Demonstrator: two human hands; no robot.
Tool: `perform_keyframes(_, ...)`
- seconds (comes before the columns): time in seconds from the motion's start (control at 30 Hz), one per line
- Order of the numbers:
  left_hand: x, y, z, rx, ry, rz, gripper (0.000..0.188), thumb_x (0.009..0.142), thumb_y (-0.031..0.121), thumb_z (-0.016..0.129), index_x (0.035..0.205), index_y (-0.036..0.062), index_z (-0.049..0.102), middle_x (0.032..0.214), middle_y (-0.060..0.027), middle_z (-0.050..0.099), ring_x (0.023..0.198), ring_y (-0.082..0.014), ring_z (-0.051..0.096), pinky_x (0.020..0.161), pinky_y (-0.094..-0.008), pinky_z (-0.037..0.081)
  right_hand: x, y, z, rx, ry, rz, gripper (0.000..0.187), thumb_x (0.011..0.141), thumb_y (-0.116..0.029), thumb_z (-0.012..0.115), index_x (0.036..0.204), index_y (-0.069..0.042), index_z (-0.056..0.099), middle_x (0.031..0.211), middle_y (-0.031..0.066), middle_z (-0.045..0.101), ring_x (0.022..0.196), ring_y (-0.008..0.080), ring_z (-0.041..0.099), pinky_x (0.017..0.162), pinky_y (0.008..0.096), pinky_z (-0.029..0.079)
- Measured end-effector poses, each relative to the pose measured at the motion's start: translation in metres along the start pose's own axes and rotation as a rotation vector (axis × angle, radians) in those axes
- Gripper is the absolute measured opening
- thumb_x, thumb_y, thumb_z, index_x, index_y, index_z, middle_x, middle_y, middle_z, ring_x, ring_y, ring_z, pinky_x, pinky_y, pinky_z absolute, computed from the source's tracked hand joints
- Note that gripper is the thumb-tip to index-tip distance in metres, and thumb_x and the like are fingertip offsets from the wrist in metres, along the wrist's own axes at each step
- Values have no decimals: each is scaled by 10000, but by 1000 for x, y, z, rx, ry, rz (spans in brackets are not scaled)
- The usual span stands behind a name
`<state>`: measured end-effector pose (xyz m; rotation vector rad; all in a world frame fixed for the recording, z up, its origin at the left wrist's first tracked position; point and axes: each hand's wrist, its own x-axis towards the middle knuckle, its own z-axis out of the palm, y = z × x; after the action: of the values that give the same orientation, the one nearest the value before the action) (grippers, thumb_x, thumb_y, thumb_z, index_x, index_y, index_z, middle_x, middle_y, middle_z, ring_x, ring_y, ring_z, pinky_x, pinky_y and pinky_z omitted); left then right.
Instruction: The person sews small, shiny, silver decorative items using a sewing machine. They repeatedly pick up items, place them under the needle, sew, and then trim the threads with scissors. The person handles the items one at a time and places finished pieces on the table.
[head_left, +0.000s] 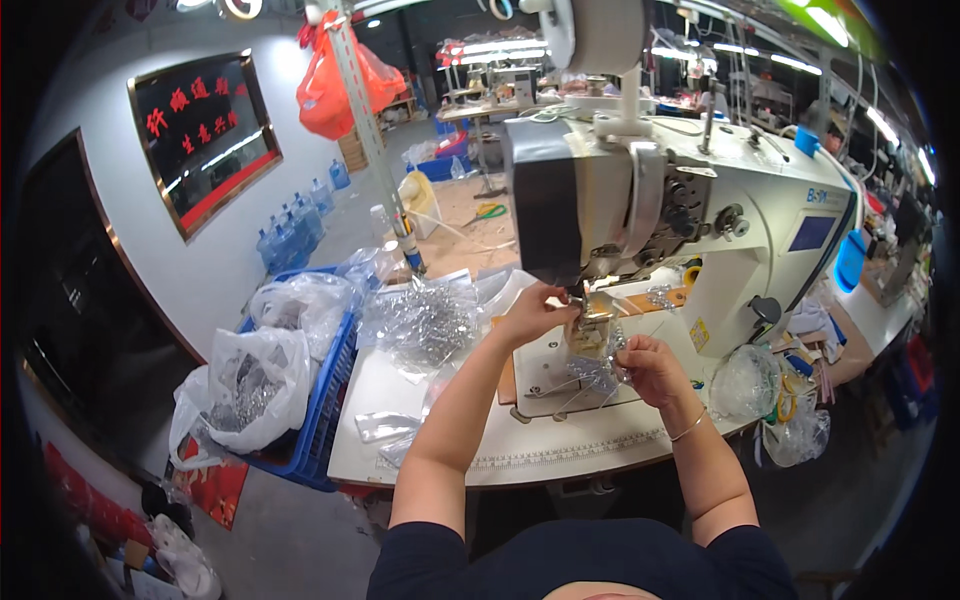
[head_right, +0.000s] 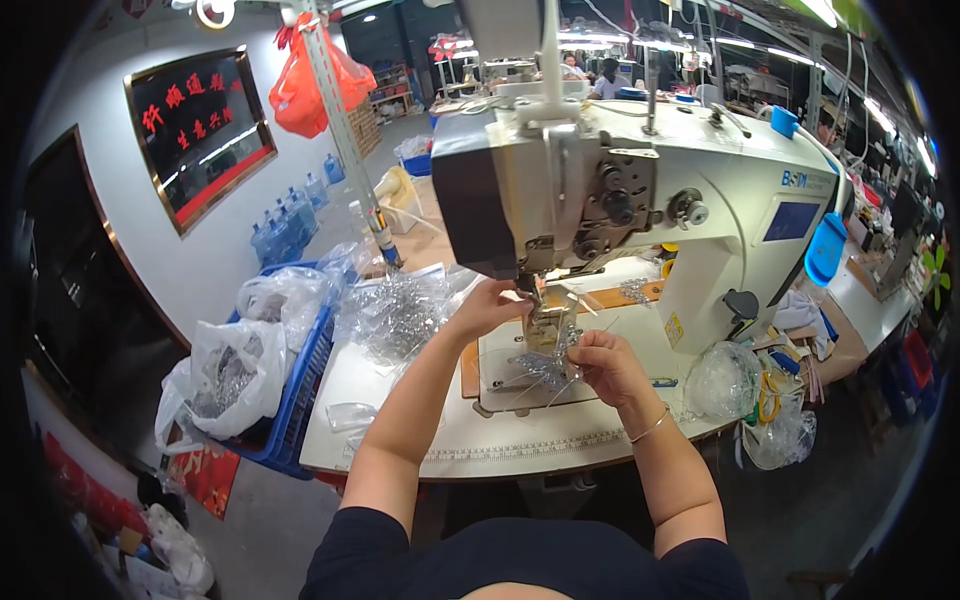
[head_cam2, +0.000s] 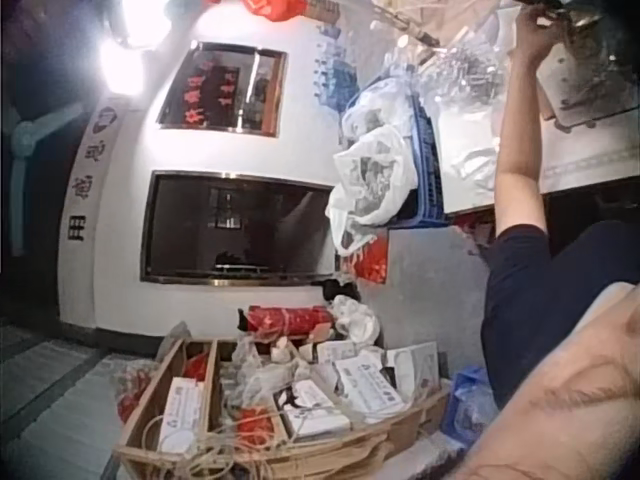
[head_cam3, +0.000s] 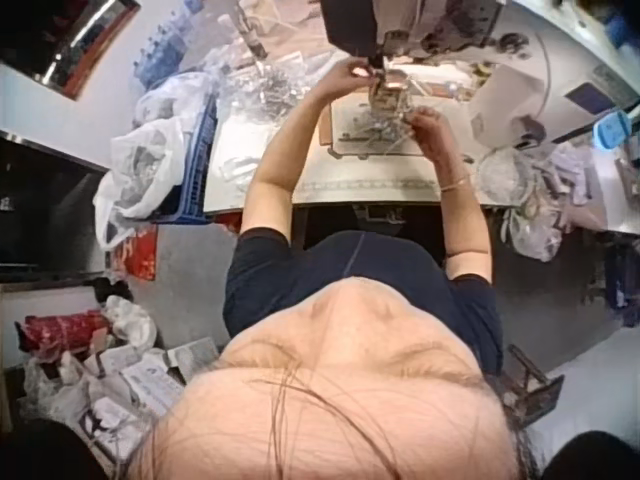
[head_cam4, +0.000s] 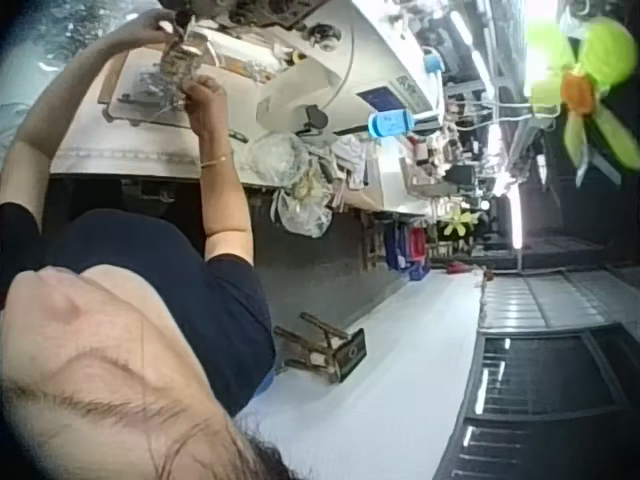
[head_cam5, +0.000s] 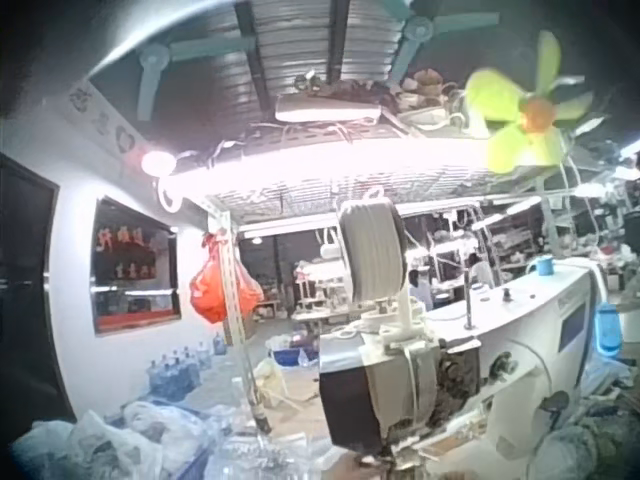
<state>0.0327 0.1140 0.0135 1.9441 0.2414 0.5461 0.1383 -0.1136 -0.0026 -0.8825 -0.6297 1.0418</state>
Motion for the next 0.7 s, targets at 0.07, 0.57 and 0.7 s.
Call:
perform_keyframes(0.07,1,12,-4,71,-45,-42,263,784,170,690,977,-6,658,885,-52,672,792,-133,640,754,-241,481,-4,-1,1,-14,25,-4,83,790,-13,634,790,-39,556,729,63,618,608,143,584,572,244,458)
perform_keyframes(0.57,-12,7,38,138,429,451,119,722,20,674,816,-34,624,837,-109,608,746,-208,632,654,-287,543,-10,3,0,-38,50,-4,65,789,-7,625,787,-27,563,728,58,614,634,142,580,608,249,467)
perform_keyframes(0.7,-6,1,44,142,581,566,108,724,-10,634,802,-23,561,796,-139,576,699,-264,616,630,-327,542,-11,3,-4,-35,50,-9,65,788,-11,630,789,-30,568,728,57,615,644,140,580,605,246,461)
